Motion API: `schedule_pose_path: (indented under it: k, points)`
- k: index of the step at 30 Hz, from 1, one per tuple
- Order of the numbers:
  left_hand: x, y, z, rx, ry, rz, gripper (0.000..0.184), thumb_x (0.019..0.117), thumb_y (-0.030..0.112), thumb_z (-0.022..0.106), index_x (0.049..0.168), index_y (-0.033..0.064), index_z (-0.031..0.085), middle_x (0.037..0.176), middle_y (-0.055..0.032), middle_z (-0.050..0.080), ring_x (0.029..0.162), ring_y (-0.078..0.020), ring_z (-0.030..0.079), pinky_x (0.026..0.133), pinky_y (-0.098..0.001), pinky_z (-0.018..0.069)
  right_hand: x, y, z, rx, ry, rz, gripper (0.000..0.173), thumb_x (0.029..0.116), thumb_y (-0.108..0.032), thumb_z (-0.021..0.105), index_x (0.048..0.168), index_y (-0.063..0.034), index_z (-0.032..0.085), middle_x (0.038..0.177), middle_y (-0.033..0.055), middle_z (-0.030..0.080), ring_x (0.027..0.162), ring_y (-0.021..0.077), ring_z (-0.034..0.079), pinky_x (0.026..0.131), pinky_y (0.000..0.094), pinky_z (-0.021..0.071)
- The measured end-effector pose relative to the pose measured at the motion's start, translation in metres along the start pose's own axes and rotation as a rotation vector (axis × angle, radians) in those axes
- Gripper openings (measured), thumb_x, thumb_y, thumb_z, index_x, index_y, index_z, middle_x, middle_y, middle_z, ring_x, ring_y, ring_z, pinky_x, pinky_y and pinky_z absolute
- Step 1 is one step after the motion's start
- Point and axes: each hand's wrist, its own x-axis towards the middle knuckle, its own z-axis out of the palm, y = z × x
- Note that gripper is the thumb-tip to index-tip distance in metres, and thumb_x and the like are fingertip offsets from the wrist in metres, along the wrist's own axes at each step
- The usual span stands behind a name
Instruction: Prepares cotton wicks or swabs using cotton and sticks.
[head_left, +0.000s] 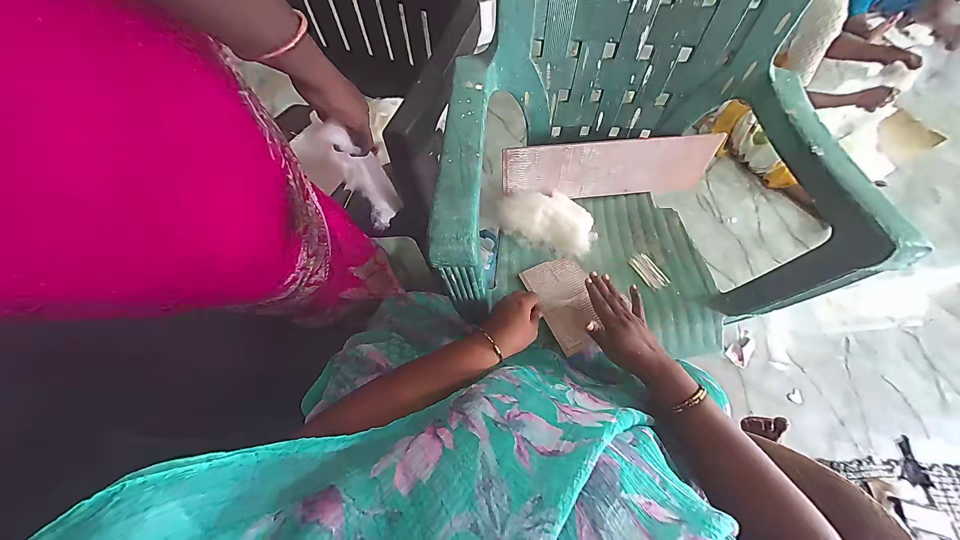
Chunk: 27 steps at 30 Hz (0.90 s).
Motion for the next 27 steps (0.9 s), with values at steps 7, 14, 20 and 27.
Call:
schedule_pose_path:
  k: [7, 14, 20, 27]
  points:
    - [0.014, 0.004, -0.007, 0.095, -0.012, -0.081, 0.029, 0.1076, 0.011, 0.048, 0.125, -0.0056, 0.064, 0.129, -0.0222, 0.064, 0.127, -0.0330, 0.060, 0.111, -0.0468, 0.0458, 0.059, -0.008, 0.004, -0.080, -0.174, 0.004, 0.068, 0.1078, -0.040, 0.046, 0.163, -0.0057, 0.025, 0.171, 0.0119, 0.021, 0.160, 0.0273, 0.014, 0.126, 0.0599, 0.0056]
    - [0.008, 0.000, -0.004, 0.107, -0.113, -0.059, 0.031, 0.1085, 0.014, 0.047, 0.126, -0.0062, 0.063, 0.128, -0.0232, 0.064, 0.126, -0.0338, 0.060, 0.110, -0.0477, 0.0455, 0.044, -0.015, 0.005, -0.099, -0.373, -0.094, 0.069, 0.1075, -0.044, 0.041, 0.164, -0.0076, 0.023, 0.172, 0.0082, 0.018, 0.160, 0.0244, 0.010, 0.124, 0.0637, 0.0002]
    - [-0.005, 0.005, -0.003, 0.067, -0.284, 0.004, 0.030, 0.1082, 0.016, 0.049, 0.119, -0.0075, 0.064, 0.117, -0.0244, 0.066, 0.114, -0.0349, 0.064, 0.103, -0.0492, 0.0477, -0.022, -0.003, -0.003, -0.108, -0.315, -0.253, 0.065, 0.1038, -0.042, 0.049, 0.158, -0.0070, 0.039, 0.166, 0.0108, 0.035, 0.154, 0.0303, 0.032, 0.119, 0.0712, 0.0165]
    - [0.000, -0.004, 0.000, -0.041, -0.061, 0.005, 0.028, 0.1069, 0.012, 0.051, 0.117, -0.0085, 0.066, 0.118, -0.0242, 0.067, 0.116, -0.0337, 0.064, 0.106, -0.0471, 0.0479, -0.028, 0.024, -0.022, 0.045, -0.126, -0.157, 0.064, 0.1047, -0.043, 0.039, 0.155, -0.0031, 0.044, 0.162, 0.0130, 0.041, 0.153, 0.0313, 0.034, 0.120, 0.0713, 0.0114]
